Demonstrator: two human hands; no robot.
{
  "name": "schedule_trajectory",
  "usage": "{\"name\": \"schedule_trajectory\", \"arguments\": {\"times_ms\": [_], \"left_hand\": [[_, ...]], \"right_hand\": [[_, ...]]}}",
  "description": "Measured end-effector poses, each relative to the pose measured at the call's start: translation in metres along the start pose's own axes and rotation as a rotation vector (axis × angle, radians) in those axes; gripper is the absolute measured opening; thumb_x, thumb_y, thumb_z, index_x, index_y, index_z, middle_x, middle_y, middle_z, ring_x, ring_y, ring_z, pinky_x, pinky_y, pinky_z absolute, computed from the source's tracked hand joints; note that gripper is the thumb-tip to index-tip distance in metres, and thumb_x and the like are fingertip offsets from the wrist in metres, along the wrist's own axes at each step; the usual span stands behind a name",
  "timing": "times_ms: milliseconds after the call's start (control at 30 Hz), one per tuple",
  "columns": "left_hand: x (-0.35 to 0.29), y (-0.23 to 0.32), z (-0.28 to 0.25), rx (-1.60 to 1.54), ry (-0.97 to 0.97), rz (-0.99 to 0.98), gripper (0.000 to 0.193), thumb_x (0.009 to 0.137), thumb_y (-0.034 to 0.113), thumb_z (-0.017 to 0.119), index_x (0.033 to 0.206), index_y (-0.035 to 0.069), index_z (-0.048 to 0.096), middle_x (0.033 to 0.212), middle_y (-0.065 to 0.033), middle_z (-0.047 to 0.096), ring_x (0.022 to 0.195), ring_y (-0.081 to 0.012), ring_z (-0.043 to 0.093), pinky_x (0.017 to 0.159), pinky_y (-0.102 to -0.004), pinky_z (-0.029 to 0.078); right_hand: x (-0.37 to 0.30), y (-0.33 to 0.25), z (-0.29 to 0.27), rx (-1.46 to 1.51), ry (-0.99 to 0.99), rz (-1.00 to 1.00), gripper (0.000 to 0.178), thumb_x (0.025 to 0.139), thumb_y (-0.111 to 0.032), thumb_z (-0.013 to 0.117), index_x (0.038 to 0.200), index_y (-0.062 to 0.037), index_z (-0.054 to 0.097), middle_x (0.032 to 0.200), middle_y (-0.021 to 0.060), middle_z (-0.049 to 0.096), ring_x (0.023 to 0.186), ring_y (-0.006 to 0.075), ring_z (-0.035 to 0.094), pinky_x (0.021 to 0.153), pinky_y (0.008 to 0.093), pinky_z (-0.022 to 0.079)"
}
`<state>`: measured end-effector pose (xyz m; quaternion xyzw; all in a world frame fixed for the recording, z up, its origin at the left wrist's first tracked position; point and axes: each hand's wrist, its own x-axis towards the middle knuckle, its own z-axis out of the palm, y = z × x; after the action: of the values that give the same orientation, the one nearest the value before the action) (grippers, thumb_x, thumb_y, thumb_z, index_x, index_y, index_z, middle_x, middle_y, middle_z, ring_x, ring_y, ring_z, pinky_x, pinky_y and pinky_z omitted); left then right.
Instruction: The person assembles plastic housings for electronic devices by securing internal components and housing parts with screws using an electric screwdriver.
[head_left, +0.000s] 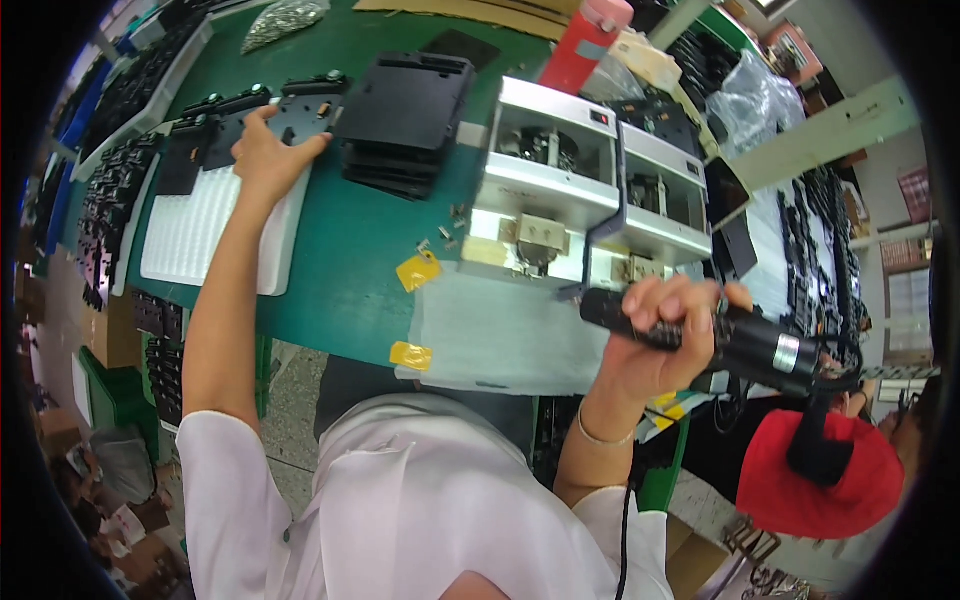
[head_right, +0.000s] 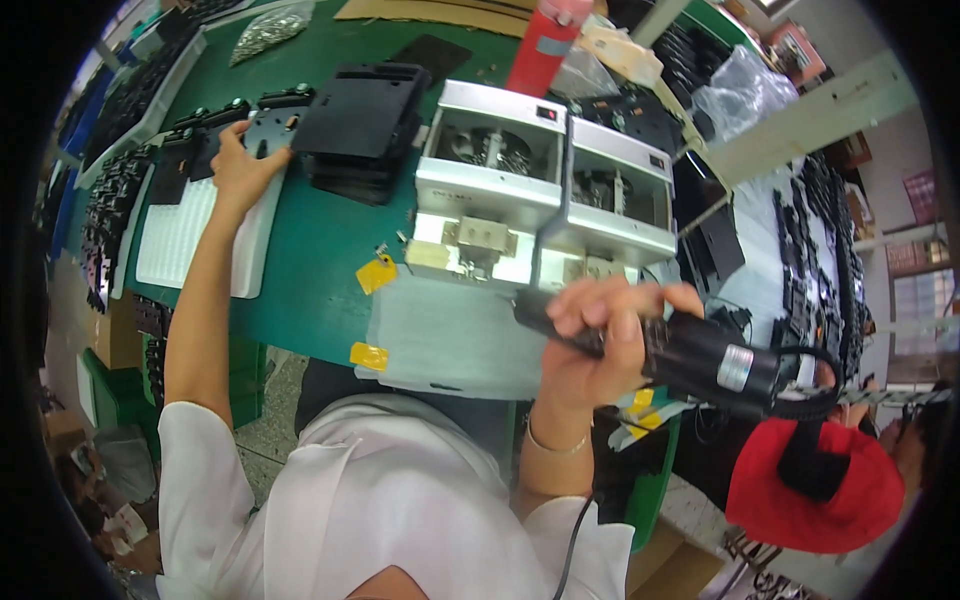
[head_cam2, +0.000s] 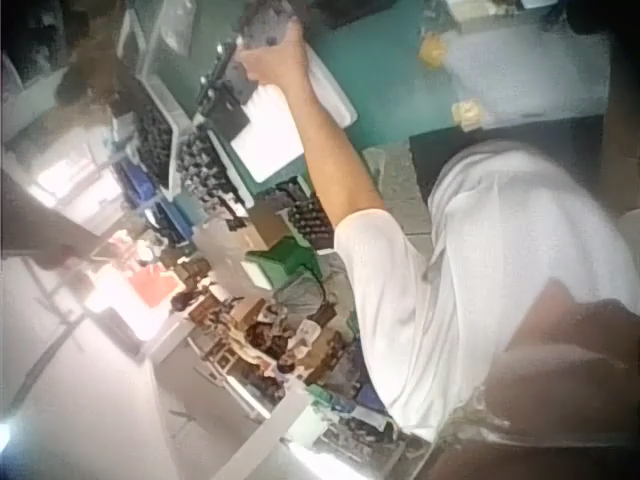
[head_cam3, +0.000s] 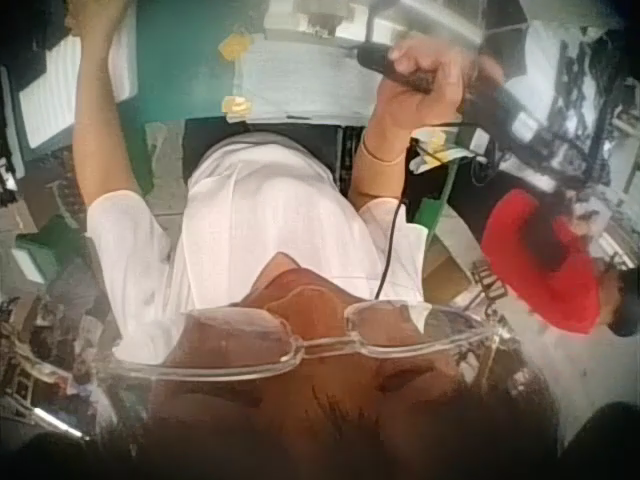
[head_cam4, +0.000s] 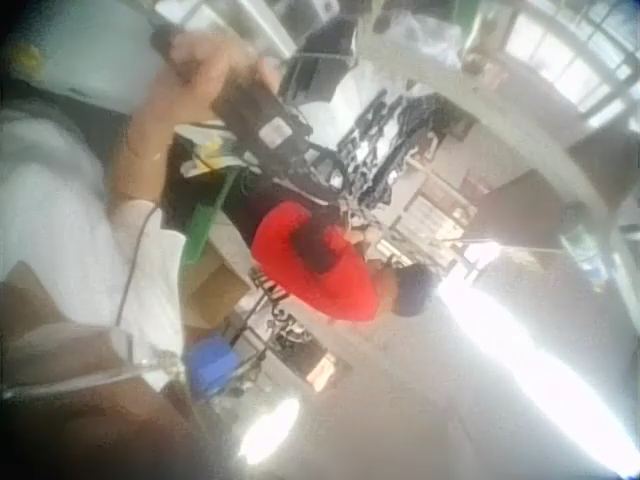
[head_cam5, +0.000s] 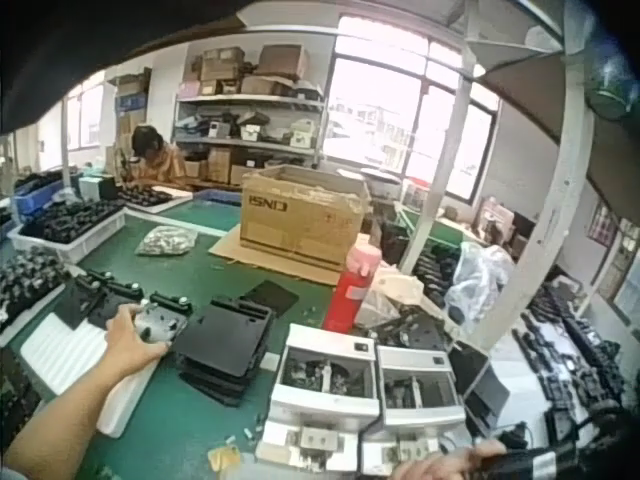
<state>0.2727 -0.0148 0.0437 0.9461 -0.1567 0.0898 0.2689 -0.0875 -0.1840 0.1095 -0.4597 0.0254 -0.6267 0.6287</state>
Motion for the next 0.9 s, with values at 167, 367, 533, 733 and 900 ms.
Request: {"name": "schedule_trajectory", "arguments": {"times_ms": [167,367,533,733,900], "left_hand": [[-0.044,0.010,-0.032,-0.086,0.012,0.042,0.088,0.063,0.044,0.082,0.131,0.006,0.041,0.130,-0.0207,0.050,0.124,-0.0373,0.041,0.102,-0.0467,0.037],[-0.119,-0.015,-0.052,-0.200,0.017,0.257,0.083,0.061,0.027,0.084,0.129,0.008,0.040,0.135,-0.0180,0.045,0.123,-0.0363,0.041,0.104,-0.0463,0.033],[-0.169,-0.025,-0.070,-0.249,-0.009,0.312,0.085,0.056,0.015,0.084,0.127,0.009,0.037,0.138,-0.0150,0.042,0.125,-0.0347,0.039,0.105,-0.0452,0.032],[-0.200,-0.033,-0.089,-0.366,-0.219,0.315,0.084,0.054,0.015,0.082,0.125,0.009,0.036,0.141,-0.0173,0.036,0.127,-0.0340,0.037,0.107,-0.0428,0.031],[-0.220,-0.004,-0.088,-0.492,-0.487,0.574,0.083,0.051,0.022,0.084,0.121,0.010,0.040,0.140,-0.0206,0.035,0.126,-0.0374,0.037,0.104,-0.0452,0.030]], "right_hand": [[0.011,0.018,0.015,-0.032,-0.088,-0.064,0.043,0.085,-0.005,0.062,0.119,-0.0063,0.036,0.067,0.0088,0.054,0.048,0.0185,0.052,0.046,0.0338,0.050],[0.012,0.028,0.019,-0.084,-0.158,-0.071,0.043,0.085,-0.005,0.064,0.117,-0.0053,0.035,0.066,0.0092,0.057,0.048,0.0180,0.054,0.047,0.0323,0.051],[0.013,0.031,0.023,-0.092,-0.158,-0.031,0.042,0.085,-0.003,0.064,0.116,-0.0053,0.036,0.066,0.0088,0.057,0.047,0.0172,0.053,0.047,0.0320,0.051],[0.010,0.031,0.027,-0.158,-0.247,-0.001,0.047,0.081,0.004,0.063,0.118,-0.0017,0.035,0.065,0.0065,0.056,0.052,0.0146,0.054,0.052,0.0279,0.049],[0.019,0.039,0.032,-0.633,-0.602,-0.257,0.041,0.082,0.007,0.060,0.117,-0.0001,0.038,0.064,0.0101,0.057,0.049,0.0161,0.054,0.049,0.0296,0.050]]}}
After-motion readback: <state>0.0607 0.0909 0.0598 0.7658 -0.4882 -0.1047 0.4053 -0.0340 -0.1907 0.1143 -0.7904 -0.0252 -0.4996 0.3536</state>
